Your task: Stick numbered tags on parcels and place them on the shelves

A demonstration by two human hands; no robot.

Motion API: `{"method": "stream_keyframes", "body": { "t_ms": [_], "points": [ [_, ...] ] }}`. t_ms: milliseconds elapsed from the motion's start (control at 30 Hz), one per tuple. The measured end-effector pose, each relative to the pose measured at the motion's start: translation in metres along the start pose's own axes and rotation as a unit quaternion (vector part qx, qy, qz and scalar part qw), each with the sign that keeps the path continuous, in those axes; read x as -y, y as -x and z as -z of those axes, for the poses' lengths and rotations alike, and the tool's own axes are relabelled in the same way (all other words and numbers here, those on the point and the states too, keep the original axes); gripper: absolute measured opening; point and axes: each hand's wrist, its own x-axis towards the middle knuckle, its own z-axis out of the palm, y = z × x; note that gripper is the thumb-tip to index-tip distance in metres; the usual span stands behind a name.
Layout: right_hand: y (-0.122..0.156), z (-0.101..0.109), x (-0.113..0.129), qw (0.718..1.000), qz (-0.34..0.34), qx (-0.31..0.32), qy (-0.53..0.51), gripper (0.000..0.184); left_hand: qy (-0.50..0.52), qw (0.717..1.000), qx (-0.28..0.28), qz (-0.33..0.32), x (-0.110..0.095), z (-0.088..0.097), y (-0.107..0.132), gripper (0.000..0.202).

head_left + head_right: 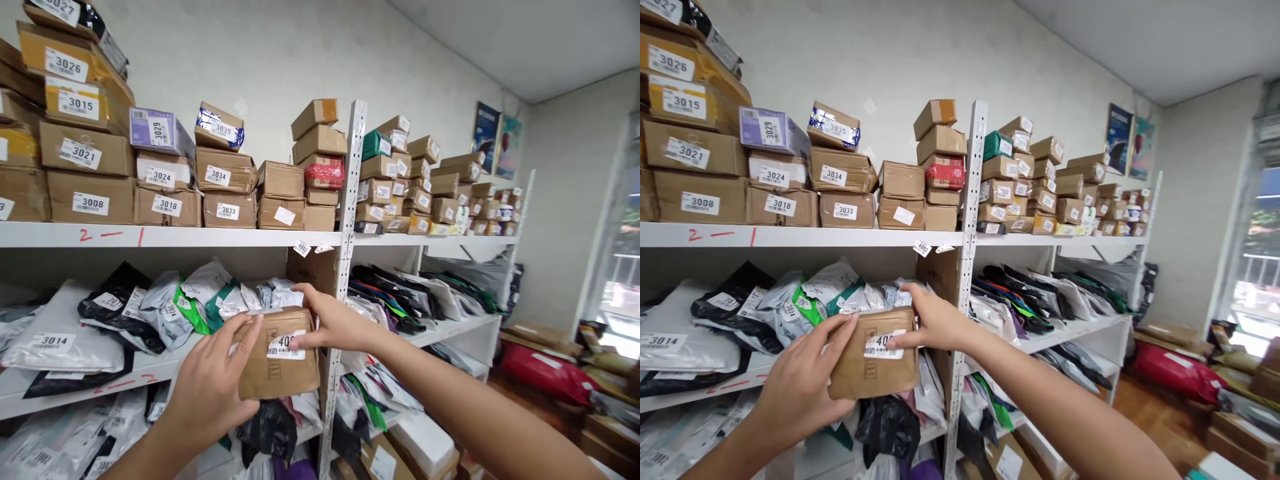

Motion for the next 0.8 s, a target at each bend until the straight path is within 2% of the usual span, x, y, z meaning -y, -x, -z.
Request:
{"method": "stream_keyframes", "body": {
  "t_ms": [100,300,367,433,467,600,733,767,800],
  "points": [
    [0.007,-0.001,0.004,0.996,0.004,0.026,-0.086,0.093,0.012,1.000,0.004,0.001,0.001,0.004,0.004,0.099],
    [0.008,-0.019,0.037,0.990,-0.097,-0.099,-0.027,0.070,0.015,1.000,-0.007,-0.016,0.002,0.007,0.007,0.098],
    [0.007,-0.024,0.037,0.988,-0.097,-0.111,-0.044,0.057,0.014,1.000,-0.011,-0.021,0.003,0.006,0.009,0.096],
    [0.008,-0.028,0.031,0.987,-0.070,-0.104,-0.098,0.051,0.013,1.000,-0.012,-0.020,0.006,0.004,0.011,0.096],
    [0.009,-0.029,0.027,0.986,-0.050,-0.097,-0.125,0.052,0.011,1.000,-0.016,-0.021,0.007,0.003,0.012,0.096],
    [0.020,-0.034,0.010,0.976,0.008,-0.081,-0.204,0.075,0.008,0.999,-0.027,-0.026,0.013,-0.002,0.016,0.095],
    [0.012,-0.030,-0.017,0.950,0.031,0.011,-0.311,0.098,-0.007,0.998,-0.042,-0.036,0.021,-0.001,0.018,0.092],
    [0.003,-0.026,-0.025,0.942,0.041,-0.002,-0.334,0.097,-0.016,0.998,-0.051,-0.037,0.024,0.000,0.020,0.091],
    [-0.009,-0.020,-0.032,0.936,0.047,-0.045,-0.346,0.091,-0.026,0.997,-0.062,-0.038,0.027,0.002,0.022,0.089]
  ]
}}
